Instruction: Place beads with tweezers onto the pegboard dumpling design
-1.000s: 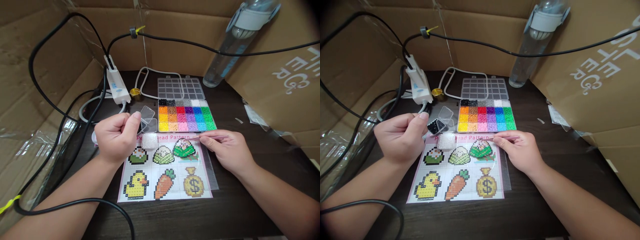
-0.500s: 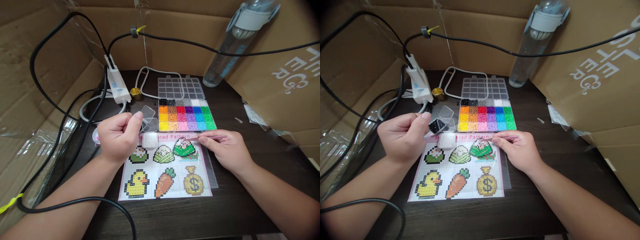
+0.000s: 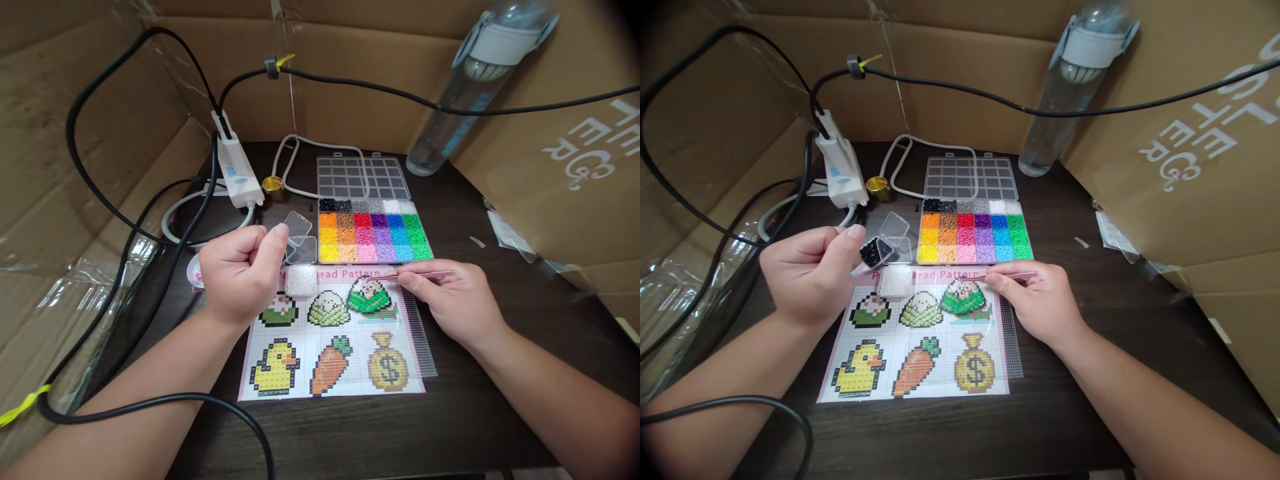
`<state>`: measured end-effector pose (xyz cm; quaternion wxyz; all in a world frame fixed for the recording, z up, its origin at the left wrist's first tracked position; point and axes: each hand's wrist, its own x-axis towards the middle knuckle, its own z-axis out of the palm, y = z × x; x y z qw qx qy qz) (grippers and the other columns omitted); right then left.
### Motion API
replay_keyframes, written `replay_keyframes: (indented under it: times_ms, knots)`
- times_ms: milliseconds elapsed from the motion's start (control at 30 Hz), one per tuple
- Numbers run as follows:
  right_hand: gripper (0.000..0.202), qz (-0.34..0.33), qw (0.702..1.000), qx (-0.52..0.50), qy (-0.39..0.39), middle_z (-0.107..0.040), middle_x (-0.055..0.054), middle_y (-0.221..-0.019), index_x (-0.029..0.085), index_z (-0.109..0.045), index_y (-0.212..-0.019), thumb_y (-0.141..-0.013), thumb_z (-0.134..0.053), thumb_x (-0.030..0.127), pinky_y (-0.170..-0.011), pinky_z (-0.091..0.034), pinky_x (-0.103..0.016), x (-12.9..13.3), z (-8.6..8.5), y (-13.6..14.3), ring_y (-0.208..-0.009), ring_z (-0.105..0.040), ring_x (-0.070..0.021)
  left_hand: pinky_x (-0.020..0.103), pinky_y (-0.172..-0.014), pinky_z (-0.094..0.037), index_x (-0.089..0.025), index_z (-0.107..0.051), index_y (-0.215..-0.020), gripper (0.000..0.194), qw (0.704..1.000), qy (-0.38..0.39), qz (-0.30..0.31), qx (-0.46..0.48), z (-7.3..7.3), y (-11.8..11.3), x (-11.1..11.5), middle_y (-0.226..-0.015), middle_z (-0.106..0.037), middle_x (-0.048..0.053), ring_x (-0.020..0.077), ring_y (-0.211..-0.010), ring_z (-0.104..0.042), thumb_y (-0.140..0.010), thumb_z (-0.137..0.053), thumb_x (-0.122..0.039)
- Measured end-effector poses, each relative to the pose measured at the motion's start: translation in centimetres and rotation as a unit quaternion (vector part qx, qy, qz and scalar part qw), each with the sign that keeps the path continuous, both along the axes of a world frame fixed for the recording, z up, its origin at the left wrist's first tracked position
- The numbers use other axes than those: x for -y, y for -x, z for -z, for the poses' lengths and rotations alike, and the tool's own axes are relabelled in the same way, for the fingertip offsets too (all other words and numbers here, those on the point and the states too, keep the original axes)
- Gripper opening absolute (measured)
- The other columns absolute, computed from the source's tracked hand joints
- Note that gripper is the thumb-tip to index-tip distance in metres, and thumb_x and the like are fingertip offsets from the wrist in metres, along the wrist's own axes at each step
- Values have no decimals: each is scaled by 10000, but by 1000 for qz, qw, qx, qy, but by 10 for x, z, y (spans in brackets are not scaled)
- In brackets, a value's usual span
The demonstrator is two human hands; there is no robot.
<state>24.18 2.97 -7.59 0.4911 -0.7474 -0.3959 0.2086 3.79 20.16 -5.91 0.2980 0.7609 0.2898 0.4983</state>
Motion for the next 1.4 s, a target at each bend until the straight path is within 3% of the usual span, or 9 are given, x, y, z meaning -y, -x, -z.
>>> replay_keyframes:
  times_ms: [533, 1400]
  knots:
    - [60, -3, 1000, -10, -7, -773, -26, -780, 255, -781, -773, -732, -773, 298, -641, -619, -293, -1, -1, 2, -708, -741, -204, 291, -423, -218, -172, -339, -462, 488, 1000, -3, 3, 0, -2, 0, 1, -437, -319, -41, 76, -432, -284, -864, -610, -229]
    - [131, -24, 1000, 9, -11, -773, -28, -769, 253, -789, -793, -751, -769, 375, -632, -593, -238, 3, 6, -7, -685, -732, -173, 287, -430, -203, -167, -311, -465, 505, 1000, -4, 18, 15, 0, 1, -1, -444, -305, -42, 71, -436, -282, -863, -619, -214]
